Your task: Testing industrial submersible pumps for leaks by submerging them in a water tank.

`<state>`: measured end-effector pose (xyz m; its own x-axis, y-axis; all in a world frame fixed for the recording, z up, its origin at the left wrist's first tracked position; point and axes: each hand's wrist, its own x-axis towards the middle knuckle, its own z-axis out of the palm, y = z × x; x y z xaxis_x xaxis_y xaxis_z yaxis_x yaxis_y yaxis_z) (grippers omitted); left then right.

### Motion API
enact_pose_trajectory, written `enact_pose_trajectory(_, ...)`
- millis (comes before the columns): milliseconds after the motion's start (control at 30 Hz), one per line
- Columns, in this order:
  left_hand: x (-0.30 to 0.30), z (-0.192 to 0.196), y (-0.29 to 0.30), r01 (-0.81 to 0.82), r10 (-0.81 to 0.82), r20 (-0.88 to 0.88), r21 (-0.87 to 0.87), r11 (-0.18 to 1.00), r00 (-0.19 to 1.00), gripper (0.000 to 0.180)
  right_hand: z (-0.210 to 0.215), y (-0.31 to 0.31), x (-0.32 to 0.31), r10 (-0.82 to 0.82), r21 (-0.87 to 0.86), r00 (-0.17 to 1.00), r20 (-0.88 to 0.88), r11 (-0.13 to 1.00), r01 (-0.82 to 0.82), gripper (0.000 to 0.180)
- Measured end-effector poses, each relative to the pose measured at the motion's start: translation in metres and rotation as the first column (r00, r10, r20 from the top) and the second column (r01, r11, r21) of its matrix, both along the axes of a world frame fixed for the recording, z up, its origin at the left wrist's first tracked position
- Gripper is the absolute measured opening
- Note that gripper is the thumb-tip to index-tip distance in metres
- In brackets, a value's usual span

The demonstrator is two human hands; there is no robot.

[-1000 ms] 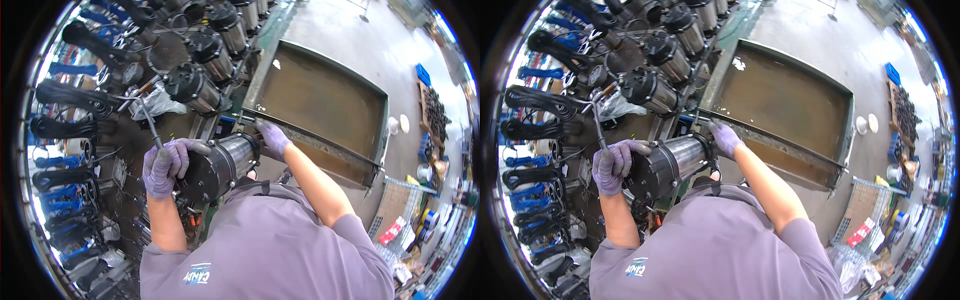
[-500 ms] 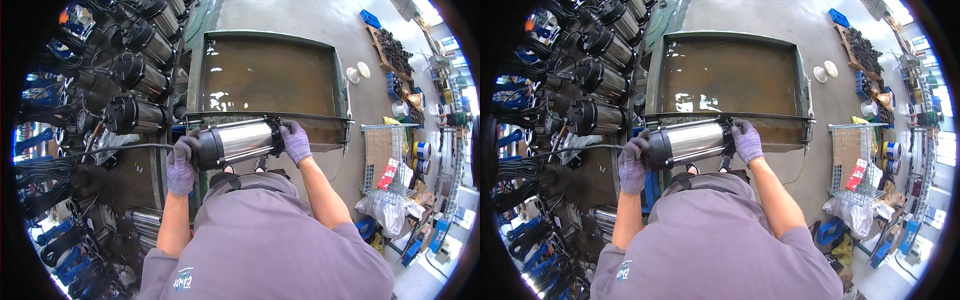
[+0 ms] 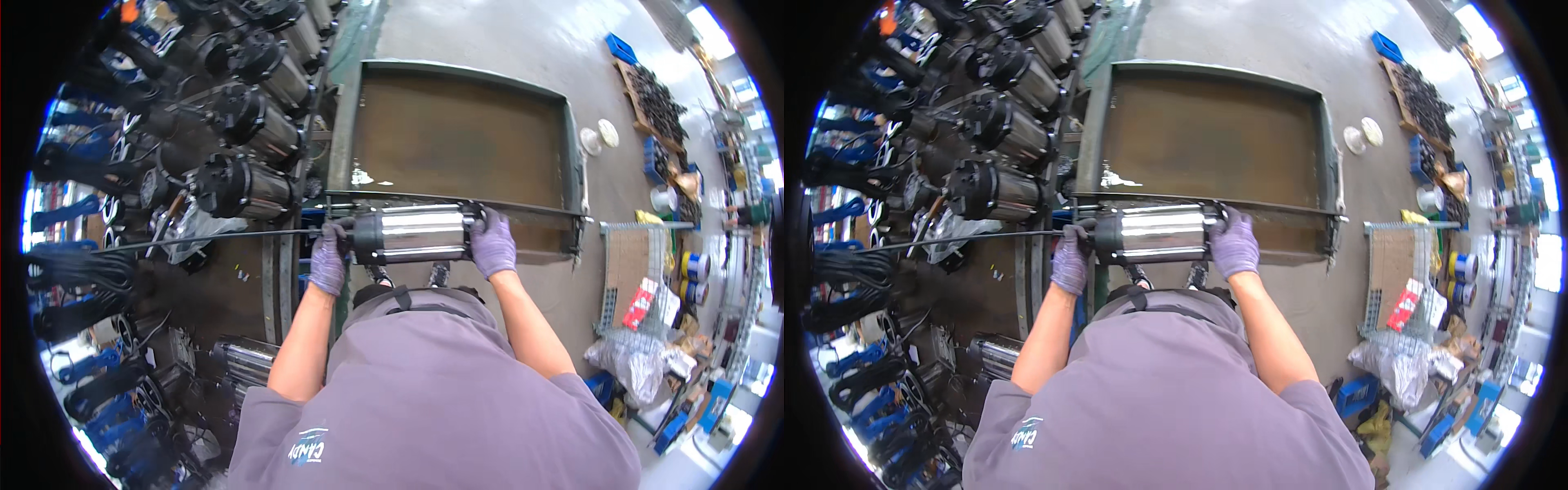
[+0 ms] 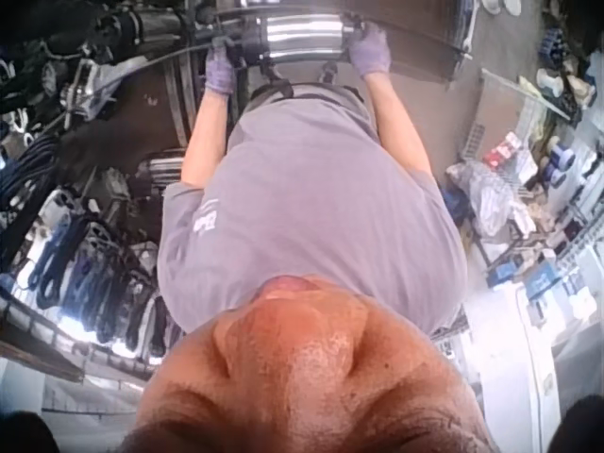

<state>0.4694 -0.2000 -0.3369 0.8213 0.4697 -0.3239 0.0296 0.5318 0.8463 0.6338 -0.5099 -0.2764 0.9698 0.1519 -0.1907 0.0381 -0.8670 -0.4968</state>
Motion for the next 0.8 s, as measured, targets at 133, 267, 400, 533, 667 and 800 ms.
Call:
enact_pose_trajectory(133,-0.003,0.008,-0.007,0.012,0.008,-0.153,0.132,0.991,0.988,0.033,0.008,0.000,0.009,0.033,-0.012,0.966,-0.257,0.999,-0.037,0.046)
enact_pose_trajectory(267,-0.001,0.016,-0.001,0.205,-0.057,-0.277,0.543,0.815,0.959,0.057,-0.014,-0.023,0.012,0.083,0.116,0.979,-0.184,0.991,-0.062,0.047)
enact_pose_trajectory(400,-0.041,0.044,0.085,0.114,0.229,-0.311,0.785,0.608,0.922,0.044,-0.053,-0.032,0.020,0.143,0.132,0.989,-0.030,0.982,-0.138,0.047)
enact_pose_trajectory(533,-0.101,0.188,0.160,-0.597,0.799,0.439,0.792,-0.127,0.411,0.053,-0.059,-0.036,0.026,0.133,0.180,0.991,-0.023,0.975,-0.127,0.044)
enact_pose_trajectory(667,-0.170,0.229,0.276,-0.425,0.860,0.464,0.837,-0.345,0.215,0.073,-0.049,-0.027,0.028,0.126,0.238,0.991,-0.051,0.965,-0.111,0.041)
enact_pose_trajectory(800,-0.162,0.269,0.309,-0.702,0.692,0.460,0.706,0.095,0.557,0.075,-0.068,-0.033,0.031,0.085,0.270,0.993,-0.087,0.961,-0.059,0.039)
